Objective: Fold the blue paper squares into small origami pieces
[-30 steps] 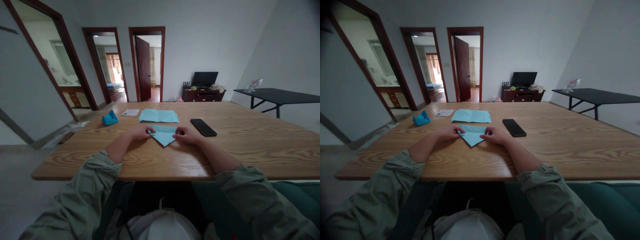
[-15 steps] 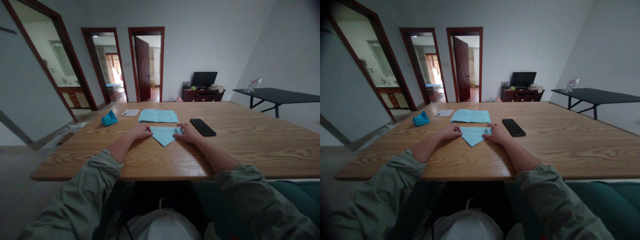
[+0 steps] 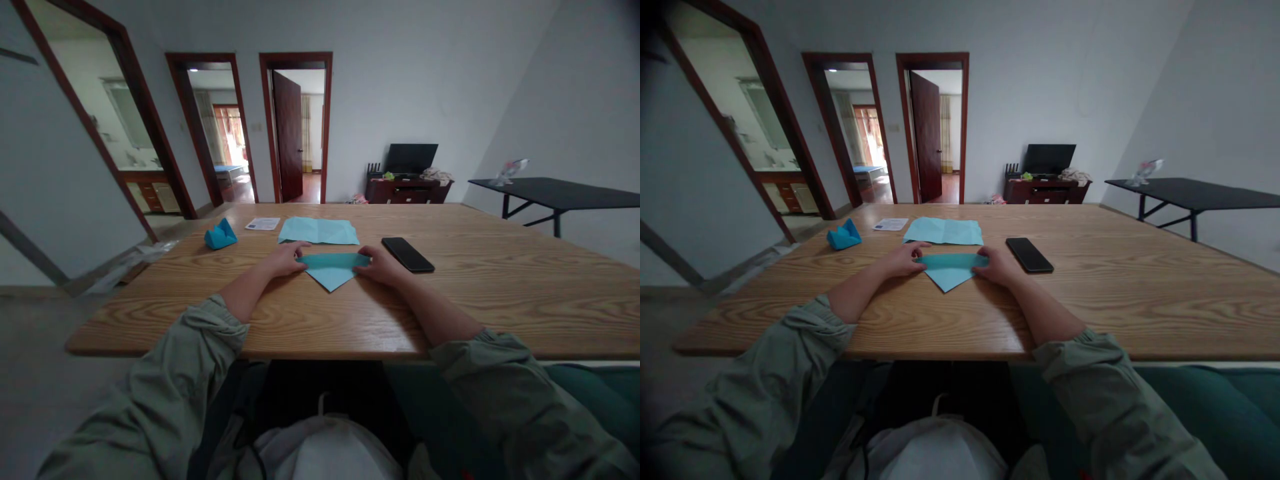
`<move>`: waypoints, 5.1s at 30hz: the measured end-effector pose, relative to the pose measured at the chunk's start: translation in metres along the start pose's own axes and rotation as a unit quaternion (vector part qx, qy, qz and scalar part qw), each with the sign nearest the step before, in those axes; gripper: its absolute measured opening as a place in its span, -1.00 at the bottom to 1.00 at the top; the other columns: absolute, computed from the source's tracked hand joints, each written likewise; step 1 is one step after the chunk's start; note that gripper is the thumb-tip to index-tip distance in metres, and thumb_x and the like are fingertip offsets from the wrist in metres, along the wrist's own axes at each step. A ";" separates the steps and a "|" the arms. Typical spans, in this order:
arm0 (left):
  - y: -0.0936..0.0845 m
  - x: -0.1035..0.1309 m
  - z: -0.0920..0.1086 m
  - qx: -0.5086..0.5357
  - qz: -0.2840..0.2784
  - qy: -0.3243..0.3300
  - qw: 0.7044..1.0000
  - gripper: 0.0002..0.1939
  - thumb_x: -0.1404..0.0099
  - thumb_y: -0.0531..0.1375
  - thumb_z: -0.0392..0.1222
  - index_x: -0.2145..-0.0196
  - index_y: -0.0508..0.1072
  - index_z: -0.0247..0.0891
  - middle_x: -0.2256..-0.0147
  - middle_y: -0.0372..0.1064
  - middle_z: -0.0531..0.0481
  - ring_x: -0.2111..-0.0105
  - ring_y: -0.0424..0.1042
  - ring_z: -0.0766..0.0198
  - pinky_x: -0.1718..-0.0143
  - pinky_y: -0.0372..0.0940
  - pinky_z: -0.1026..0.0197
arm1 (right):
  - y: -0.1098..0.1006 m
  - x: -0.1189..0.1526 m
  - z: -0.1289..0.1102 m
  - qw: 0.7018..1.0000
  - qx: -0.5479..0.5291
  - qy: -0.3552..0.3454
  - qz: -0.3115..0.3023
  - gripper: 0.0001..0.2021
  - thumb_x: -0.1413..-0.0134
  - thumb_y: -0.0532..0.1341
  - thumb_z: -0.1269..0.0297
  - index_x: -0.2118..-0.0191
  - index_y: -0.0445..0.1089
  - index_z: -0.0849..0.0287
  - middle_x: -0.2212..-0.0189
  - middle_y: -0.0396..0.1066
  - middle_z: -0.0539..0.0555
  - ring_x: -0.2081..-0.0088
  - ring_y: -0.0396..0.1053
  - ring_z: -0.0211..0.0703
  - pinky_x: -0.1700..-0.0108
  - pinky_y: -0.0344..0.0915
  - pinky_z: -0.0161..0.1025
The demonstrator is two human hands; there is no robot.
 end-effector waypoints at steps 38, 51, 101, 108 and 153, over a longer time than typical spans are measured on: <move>0.009 0.014 0.026 -0.009 -0.195 -0.001 0.981 -0.59 0.06 0.28 0.18 0.44 0.42 -0.23 0.49 0.36 0.09 0.47 0.29 0.29 0.51 0.07 0.29 | 0.003 0.006 -0.021 0.995 0.014 -0.071 -0.069 -0.54 0.11 0.27 -0.11 0.14 0.48 0.10 0.17 0.39 0.17 0.21 0.35 -0.06 0.14 0.23 -0.20; -0.045 0.013 0.035 0.057 0.130 0.082 0.986 -0.76 -0.23 0.16 -0.08 0.26 0.51 -0.27 0.32 0.37 -0.01 0.33 0.33 0.28 0.24 0.24 0.25 | -0.043 0.010 -0.026 0.984 -0.048 -0.071 0.158 -0.73 -0.07 0.18 0.13 0.23 0.51 0.17 0.35 0.35 0.12 0.34 0.31 -0.15 0.23 0.22 -0.24; -0.036 0.011 0.036 -0.125 0.089 0.032 0.988 -0.65 -0.32 0.06 -0.14 -0.04 0.43 -0.02 0.16 0.50 -0.03 0.22 0.45 0.21 0.19 0.26 0.27 | -0.028 0.006 -0.024 0.991 -0.044 -0.057 0.110 -0.63 -0.16 0.08 0.12 -0.01 0.44 0.08 0.37 0.52 0.10 0.43 0.41 -0.16 0.34 0.26 -0.29; -0.014 0.018 0.032 -0.168 -0.036 0.060 0.983 -0.65 -0.27 0.07 -0.20 0.03 0.47 0.04 0.17 0.50 -0.02 0.20 0.45 0.13 0.21 0.25 0.22 | -0.012 0.008 -0.018 0.998 0.050 -0.048 0.008 -0.50 -0.03 0.17 0.34 -0.15 0.30 0.08 0.15 0.48 0.15 0.16 0.43 -0.03 0.10 0.27 -0.22; -0.016 0.028 0.020 -0.059 -0.087 0.001 0.994 -0.59 -0.13 0.23 0.01 0.06 0.49 -0.09 0.30 0.50 0.05 0.38 0.43 0.29 0.40 0.19 0.32 | -0.003 0.006 -0.016 0.996 0.077 0.031 -0.033 -0.68 0.06 0.23 -0.03 0.44 0.46 0.16 0.46 0.47 0.12 0.46 0.36 -0.14 0.45 0.16 -0.29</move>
Point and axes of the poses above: each hand's wrist, its own x-axis away from the middle knuckle, its own y-axis out of the palm, z = x × y, the point moved 7 cm from there along -x, towards the middle knuckle
